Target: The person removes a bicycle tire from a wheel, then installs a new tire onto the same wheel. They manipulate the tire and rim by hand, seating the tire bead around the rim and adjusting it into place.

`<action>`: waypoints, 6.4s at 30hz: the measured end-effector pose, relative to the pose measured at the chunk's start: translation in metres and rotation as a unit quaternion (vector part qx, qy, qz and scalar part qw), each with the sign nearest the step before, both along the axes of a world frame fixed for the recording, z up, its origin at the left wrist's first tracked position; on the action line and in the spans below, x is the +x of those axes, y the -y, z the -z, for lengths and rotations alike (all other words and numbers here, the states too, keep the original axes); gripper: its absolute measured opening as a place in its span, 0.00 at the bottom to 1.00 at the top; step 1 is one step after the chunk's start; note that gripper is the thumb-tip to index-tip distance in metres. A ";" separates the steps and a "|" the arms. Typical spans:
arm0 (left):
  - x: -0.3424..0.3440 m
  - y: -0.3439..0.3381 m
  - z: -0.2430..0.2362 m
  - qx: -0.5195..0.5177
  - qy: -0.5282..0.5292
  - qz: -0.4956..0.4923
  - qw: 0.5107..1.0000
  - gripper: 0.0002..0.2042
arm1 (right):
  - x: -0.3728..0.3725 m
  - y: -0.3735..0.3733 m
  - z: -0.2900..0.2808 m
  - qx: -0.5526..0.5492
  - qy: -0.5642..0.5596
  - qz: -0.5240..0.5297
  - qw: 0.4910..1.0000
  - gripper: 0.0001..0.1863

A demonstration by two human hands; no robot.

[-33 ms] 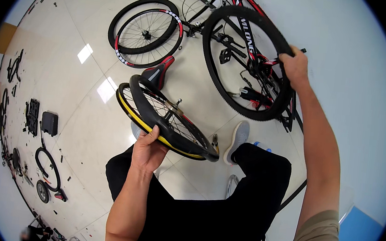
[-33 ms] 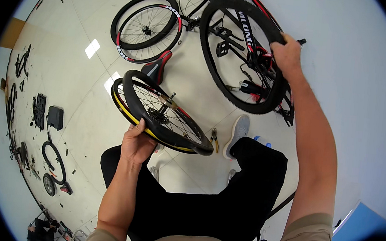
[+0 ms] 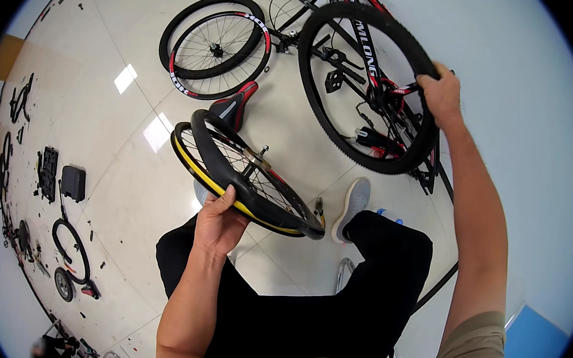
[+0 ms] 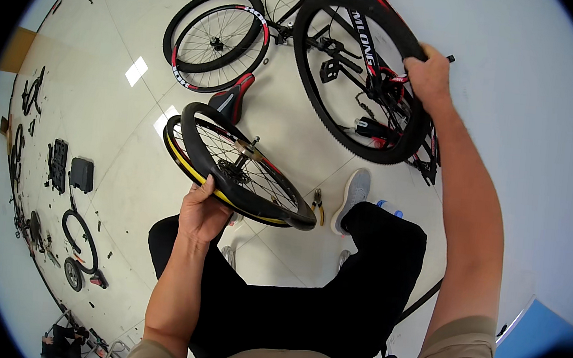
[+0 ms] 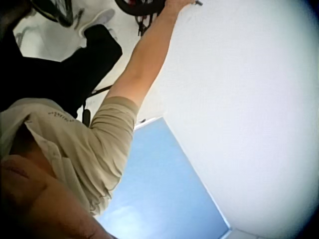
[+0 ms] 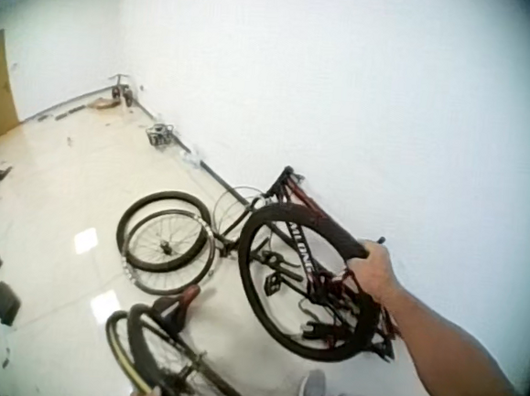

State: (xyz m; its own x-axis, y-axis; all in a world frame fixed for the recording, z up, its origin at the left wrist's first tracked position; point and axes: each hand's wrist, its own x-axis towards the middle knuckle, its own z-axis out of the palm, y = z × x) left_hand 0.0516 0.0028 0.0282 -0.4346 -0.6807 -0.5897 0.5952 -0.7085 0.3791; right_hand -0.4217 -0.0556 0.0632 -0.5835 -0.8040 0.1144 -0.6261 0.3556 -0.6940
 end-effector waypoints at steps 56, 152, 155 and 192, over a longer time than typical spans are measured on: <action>-0.015 -0.009 0.007 0.058 0.096 0.055 0.992 0.16 | 0.134 0.032 0.041 -0.279 0.800 0.108 0.520 0.23; 0.006 -0.019 -0.022 -0.094 0.072 -0.007 0.993 0.23 | 0.210 -0.118 0.109 0.290 0.408 -0.140 0.854 0.19; 0.005 -0.019 -0.025 -0.106 0.081 0.023 0.991 0.26 | 0.216 -0.112 0.101 0.220 0.458 -0.125 0.852 0.18; -0.030 -0.040 0.022 -0.006 0.042 0.063 0.997 0.41 | 0.300 -0.118 0.044 0.057 0.541 -0.101 0.833 0.06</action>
